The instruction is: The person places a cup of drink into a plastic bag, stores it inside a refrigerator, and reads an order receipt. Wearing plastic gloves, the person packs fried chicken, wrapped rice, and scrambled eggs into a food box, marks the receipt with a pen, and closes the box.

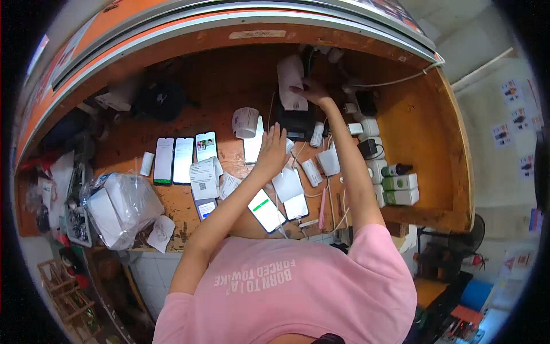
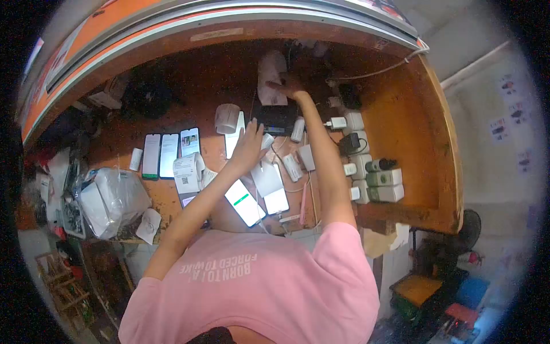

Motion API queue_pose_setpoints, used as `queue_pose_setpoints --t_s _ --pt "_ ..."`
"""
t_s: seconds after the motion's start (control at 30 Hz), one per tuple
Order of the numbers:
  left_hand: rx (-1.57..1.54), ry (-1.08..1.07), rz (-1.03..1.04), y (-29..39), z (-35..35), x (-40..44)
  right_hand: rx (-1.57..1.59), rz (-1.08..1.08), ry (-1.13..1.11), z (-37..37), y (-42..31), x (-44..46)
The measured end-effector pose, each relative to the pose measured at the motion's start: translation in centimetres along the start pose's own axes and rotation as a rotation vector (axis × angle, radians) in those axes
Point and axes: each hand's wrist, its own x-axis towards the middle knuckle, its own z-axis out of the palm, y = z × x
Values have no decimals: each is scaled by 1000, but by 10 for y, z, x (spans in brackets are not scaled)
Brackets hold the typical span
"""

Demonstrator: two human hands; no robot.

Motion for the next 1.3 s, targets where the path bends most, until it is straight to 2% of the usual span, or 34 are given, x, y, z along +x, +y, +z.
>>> queue_pose_setpoints --t_s 0.07,0.13,0.17,0.23,0.3,0.33,0.43,0.47,0.5,0.57,0.67,0.73,0.83,0.97,1.1,1.3 --pt "69 -94 -62 -5 18 13 330 -176 -209 -5 -10 -11" --pt "144 -233 -104 -13 33 13 392 -207 -614 -22 -7 -52" --pt "318 -342 -23 -26 54 7 262 -411 -557 -33 0 -75" --pt "93 -233 -138 -18 36 8 308 -201 -591 -42 12 -110" --pt "-39 -162 -193 -16 33 7 804 70 -416 -42 -1 -148" --pt "-52 -187 -197 -12 27 5 891 99 -354 -43 -13 -165" --pt "-1726 -200 -746 21 -27 4 1154 69 -237 -29 -45 -200" --pt "-1942 -193 -624 36 -61 8 1225 94 -219 -25 -58 -212" --pt "-2149 -110 -626 48 -89 9 1294 117 -203 -22 -72 -222" --pt "-2204 5 -567 54 -120 10 1304 103 -200 -16 -95 -238" --pt "-1953 184 -527 55 -152 3 1358 125 -239 -16 -131 -262" --pt "-1980 203 -501 50 -173 -9 1370 127 -261 -16 -156 -276" --pt "-1948 232 -461 48 -202 -28 1330 0 -257 -12 -186 -291" --pt "-1949 262 -424 45 -244 -61 1248 -65 -283 -11 -231 -313" --pt "-1937 324 -445 41 -275 -90 1197 -99 -223 0 -264 -331" --pt "-1918 441 -426 40 -308 -134 1222 -80 -248 6 -310 -358"
